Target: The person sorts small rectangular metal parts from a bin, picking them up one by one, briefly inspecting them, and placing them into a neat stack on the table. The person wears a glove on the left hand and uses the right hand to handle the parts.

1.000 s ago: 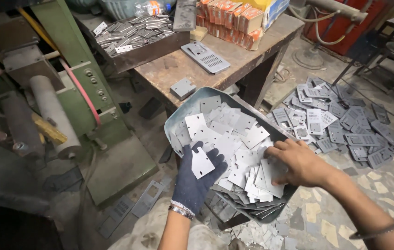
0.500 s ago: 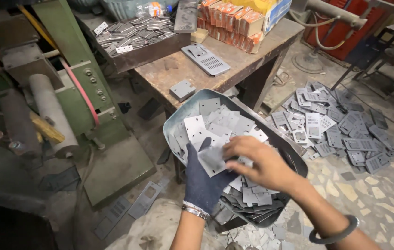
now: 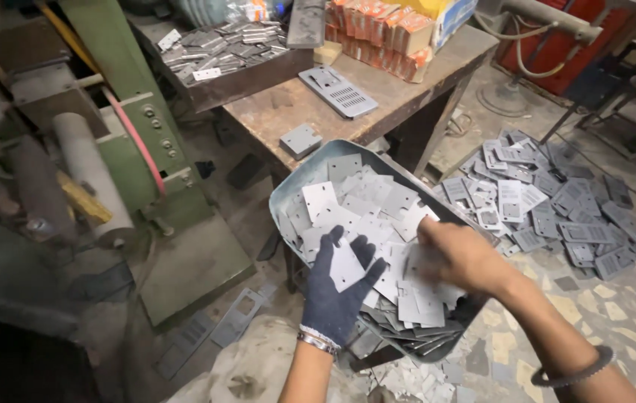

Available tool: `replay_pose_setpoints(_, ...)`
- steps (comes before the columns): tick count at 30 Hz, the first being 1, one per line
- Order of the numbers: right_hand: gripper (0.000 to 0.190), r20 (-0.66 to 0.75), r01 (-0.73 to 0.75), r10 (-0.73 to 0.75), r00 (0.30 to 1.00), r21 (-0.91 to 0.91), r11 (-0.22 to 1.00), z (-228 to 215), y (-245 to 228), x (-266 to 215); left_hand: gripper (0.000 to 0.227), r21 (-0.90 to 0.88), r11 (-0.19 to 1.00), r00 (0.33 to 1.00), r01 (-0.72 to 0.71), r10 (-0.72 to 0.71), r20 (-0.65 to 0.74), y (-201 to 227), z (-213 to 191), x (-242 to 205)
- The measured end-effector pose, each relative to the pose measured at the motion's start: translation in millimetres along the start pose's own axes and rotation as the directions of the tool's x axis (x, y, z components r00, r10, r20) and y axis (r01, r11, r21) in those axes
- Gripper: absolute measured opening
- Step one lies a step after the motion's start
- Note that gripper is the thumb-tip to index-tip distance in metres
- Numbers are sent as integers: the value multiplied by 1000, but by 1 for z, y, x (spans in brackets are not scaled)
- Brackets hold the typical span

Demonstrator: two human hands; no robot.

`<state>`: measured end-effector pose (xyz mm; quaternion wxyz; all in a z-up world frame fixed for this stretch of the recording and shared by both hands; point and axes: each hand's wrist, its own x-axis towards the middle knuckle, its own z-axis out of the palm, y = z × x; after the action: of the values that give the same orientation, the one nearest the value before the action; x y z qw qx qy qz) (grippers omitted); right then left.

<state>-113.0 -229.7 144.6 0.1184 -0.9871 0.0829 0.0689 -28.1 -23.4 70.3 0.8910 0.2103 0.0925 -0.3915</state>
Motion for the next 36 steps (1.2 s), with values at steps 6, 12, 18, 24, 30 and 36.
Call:
replay_pose_setpoints(6,18,-384,251,-31,923,538,805,-36,-41,1,57,-80,984,981,161,-150,126,1,1,6)
replay_pose_setpoints(12,26,-209,655,-621,755,221,722,-20,-34,4,51,55,993,986,103,-109,123,8,-4,-1)
replay_pose_setpoints(18,74,122,-121,156,980,-253,960,0,-15,-21,41,-5,999,997,54,-54,-54,15,17,-15)
replay_pose_setpoints(24,76,38,-158,171,984,-235,959,2,-10,-21,45,28,1000,997,-1,-1,81,7,-3,-6)
replay_pose_setpoints(30,32,-229,-252,346,910,358,899,21,23,-16,45,-6,999,999,-35,35,40,7,10,1)
replay_pose_setpoints(36,16,-124,-214,414,902,705,676,40,41,-20,45,-25,999,995,45,-43,93,8,4,13)
